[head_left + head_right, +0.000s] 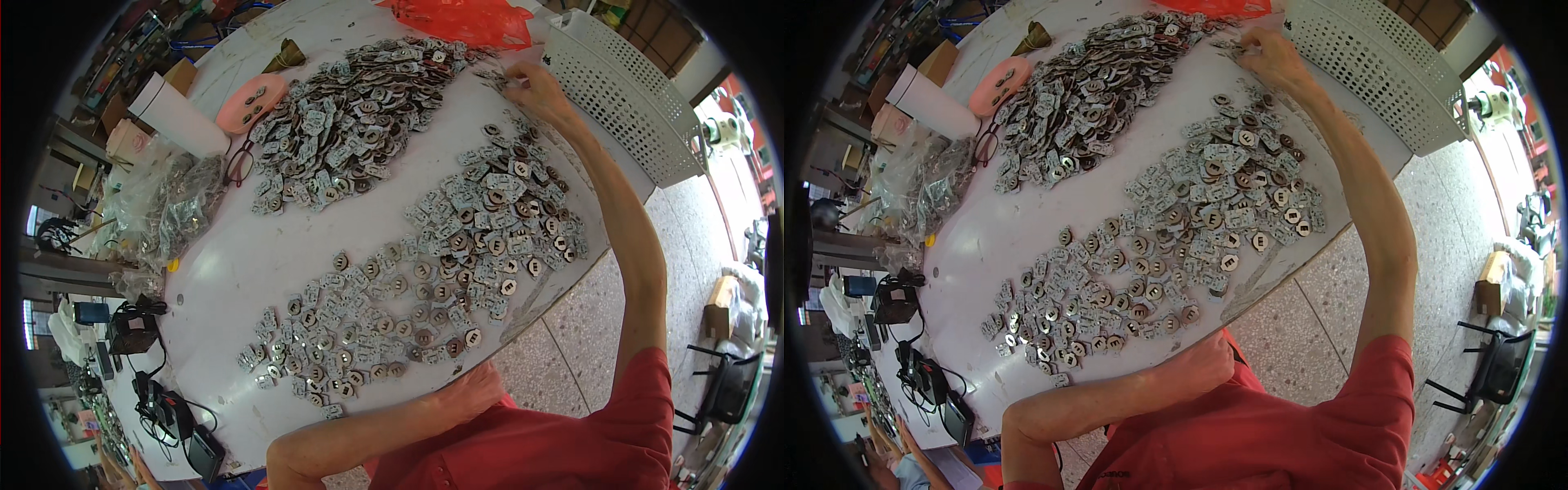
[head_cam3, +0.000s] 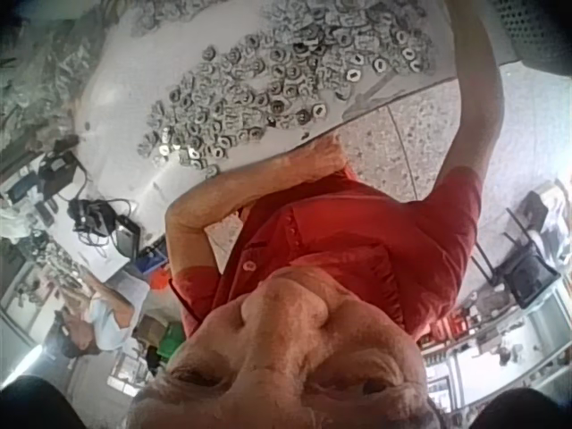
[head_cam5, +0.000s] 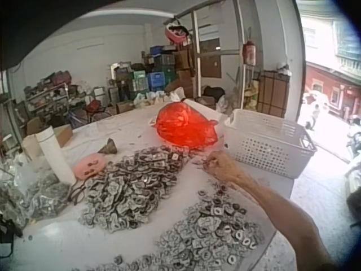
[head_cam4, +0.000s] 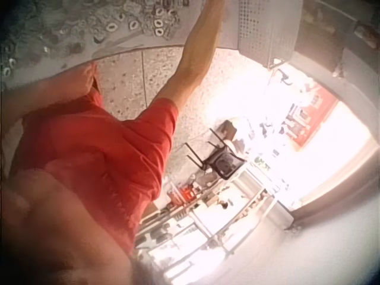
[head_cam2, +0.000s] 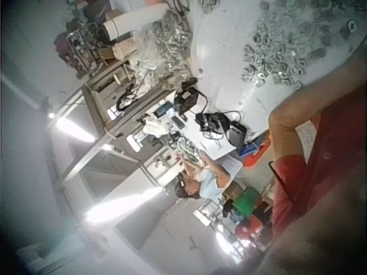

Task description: The person is sorting and arranging a large quantity of small metal components on a white table.

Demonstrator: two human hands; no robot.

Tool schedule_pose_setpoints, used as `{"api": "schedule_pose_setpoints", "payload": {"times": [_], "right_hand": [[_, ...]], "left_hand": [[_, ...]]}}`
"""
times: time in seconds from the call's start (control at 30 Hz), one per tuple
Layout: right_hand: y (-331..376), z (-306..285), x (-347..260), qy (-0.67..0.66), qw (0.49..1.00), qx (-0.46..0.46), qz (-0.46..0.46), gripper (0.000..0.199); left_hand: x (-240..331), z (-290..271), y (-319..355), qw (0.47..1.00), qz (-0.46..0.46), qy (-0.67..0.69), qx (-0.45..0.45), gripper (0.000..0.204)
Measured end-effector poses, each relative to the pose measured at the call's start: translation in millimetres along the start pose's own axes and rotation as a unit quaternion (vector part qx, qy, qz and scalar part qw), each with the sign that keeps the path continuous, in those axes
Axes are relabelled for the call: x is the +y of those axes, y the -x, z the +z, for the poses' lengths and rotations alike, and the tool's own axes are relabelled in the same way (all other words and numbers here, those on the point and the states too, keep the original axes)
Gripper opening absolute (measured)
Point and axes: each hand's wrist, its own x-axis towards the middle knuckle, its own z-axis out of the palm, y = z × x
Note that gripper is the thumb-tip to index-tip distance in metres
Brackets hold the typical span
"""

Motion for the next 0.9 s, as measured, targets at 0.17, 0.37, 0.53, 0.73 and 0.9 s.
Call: {"api": "schedule_pose_setpoints", "payload": {"times": [0.17, 0.37, 0.53, 0.73, 0.9], "right_hand": [[-6, 9, 14, 0.028, 0.998, -0.002, -0.059, 0.034], [32, -25, -23, 0.021, 0.992, -0.119, -0.043, 0.036], [29, -36, -41, 0.022, 0.986, -0.161, -0.027, 0.034], [-4, 4, -1, 0.068, 0.992, -0.037, -0.1, 0.027], [-4, -8, -15, 0.034, 0.989, -0.14, -0.015, 0.025]], "left_hand": [[3, -4, -5, 0.997, -0.021, 0.026, -0.067, 0.012], [-2, -7, -3, 0.997, -0.009, 0.039, -0.073, 0.011], [1, -2, 0, 0.999, 0.0, 0.024, -0.039, 0.01], [0, -2, 0, 0.999, -0.024, 0.039, -0.003, 0.011], [-1, -14, -2, 0.998, -0.023, 0.044, -0.046, 0.012]]}}
